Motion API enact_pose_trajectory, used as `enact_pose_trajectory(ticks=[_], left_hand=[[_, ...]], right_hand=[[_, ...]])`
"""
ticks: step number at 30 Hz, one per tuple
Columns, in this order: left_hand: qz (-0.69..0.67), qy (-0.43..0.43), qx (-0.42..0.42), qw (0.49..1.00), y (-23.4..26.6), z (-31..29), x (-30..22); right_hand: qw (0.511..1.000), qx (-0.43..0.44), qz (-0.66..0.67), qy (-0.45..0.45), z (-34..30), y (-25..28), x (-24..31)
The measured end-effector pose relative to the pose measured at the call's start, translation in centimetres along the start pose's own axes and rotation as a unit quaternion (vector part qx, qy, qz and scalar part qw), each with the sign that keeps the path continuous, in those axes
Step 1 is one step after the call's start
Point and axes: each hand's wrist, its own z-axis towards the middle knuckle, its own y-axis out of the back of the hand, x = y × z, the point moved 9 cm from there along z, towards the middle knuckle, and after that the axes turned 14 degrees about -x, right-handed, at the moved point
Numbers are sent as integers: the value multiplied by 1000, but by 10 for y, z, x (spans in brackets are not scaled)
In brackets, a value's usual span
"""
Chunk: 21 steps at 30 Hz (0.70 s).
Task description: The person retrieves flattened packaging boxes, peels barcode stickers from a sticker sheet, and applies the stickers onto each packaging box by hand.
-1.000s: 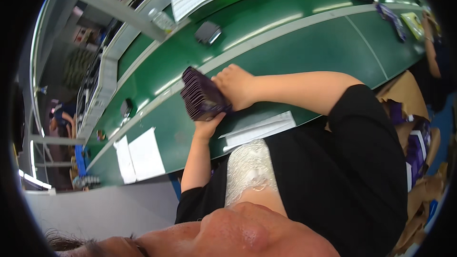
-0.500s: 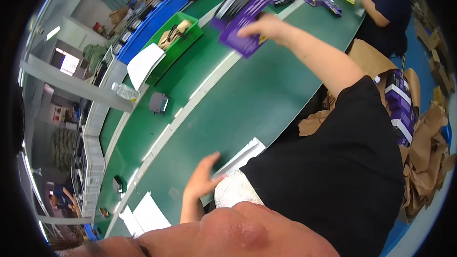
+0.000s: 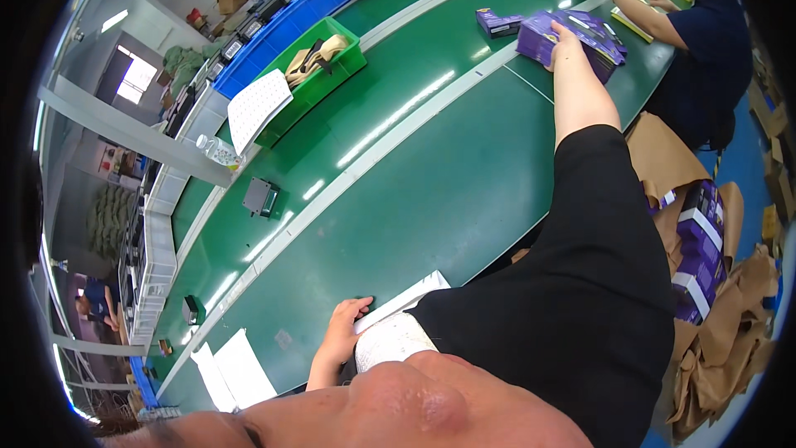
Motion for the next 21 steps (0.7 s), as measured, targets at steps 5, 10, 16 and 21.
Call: enact_pose_trajectory(ticks=[5,10,16,21], left_hand=[[54,24,-3,998,2,-8,2],[50,2,1,999,-6,4,0],[49,-4,-25,999,0,-2,-6],[64,17,-30,997,1,-5,-3]], right_hand=[[996,12,-38,86,57,-52,4],[991,18,-8,129,122,-73,57],[990,-30,15,139,144,-85,47],[986,-12,-43,162,171,-112,19]])
